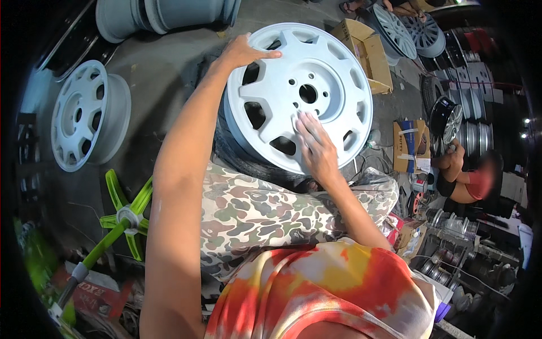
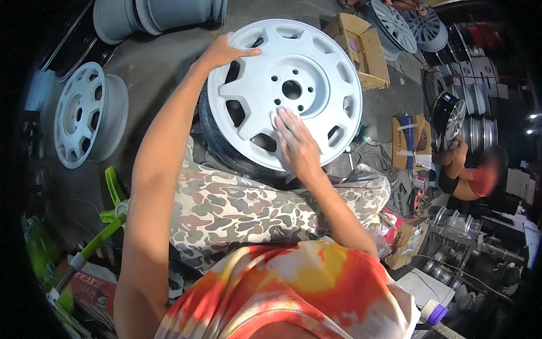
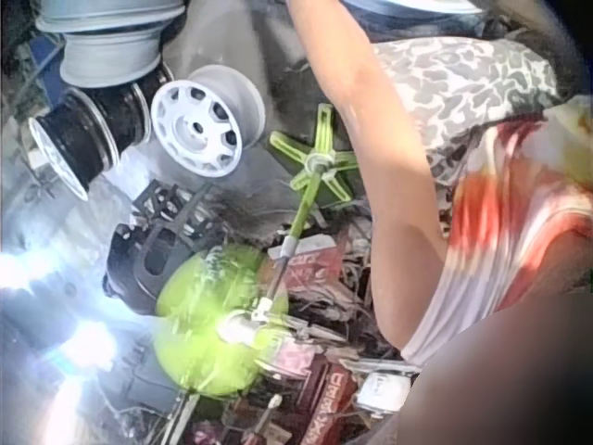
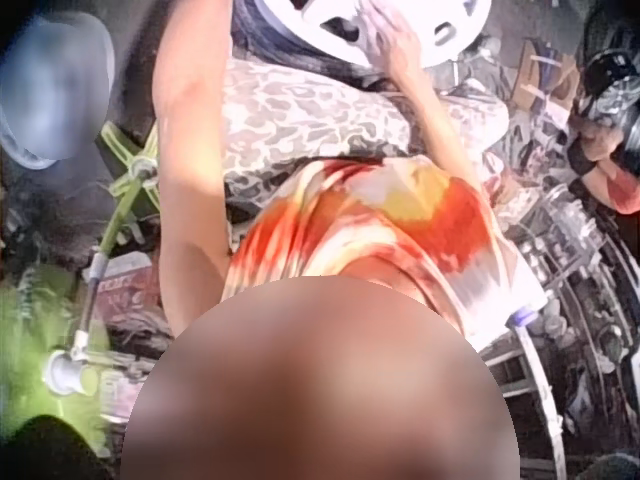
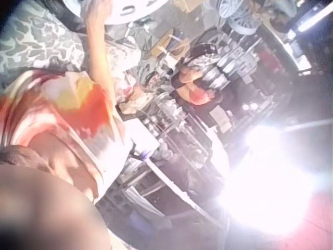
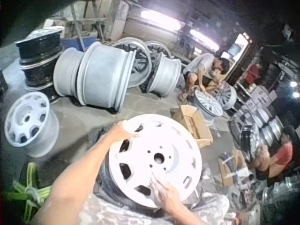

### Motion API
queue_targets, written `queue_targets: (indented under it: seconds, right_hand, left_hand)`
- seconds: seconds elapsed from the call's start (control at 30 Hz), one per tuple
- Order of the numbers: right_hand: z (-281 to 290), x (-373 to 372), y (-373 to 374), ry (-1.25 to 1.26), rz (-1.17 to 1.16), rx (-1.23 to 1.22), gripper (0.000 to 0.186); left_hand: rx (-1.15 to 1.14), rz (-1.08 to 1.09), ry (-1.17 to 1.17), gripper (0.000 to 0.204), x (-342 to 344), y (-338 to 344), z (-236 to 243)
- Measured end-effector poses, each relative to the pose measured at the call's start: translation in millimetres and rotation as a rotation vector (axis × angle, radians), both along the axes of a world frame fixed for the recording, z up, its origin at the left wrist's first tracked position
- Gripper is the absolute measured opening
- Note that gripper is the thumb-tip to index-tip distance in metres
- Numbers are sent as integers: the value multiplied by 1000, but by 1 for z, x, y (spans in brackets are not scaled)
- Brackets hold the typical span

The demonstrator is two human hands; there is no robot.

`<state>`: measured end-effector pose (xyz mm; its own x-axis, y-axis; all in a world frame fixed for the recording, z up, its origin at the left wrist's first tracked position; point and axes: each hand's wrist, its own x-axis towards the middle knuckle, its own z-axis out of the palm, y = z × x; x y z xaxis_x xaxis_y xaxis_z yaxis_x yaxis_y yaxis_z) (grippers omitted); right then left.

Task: Repairing and sanding a white automotive wheel rim.

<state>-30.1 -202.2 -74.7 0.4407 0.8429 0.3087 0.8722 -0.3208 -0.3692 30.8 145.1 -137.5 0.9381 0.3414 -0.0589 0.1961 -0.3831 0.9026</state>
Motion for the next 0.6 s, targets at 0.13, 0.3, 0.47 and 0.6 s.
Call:
queue_targets:
  seconds: [0.13, 0.3, 0.47, 0.6]
  right_hand:
    - [-3, -25, 47, 50, 240, -20, 55]
    - [7, 32, 14, -70, 118, -74, 61]
    - [13, -27, 16, -3, 401, -75, 58]
    - [16, -21, 79, 56, 524, -97, 54]
  left_hand:
    - [185, 109, 39, 130, 8, 5, -5]
    - [52, 140, 31, 109, 8, 12, -16]
    - [-152, 274, 161, 84, 5, 21, -29]
    - [-452, 27, 150, 77, -14, 35, -19]
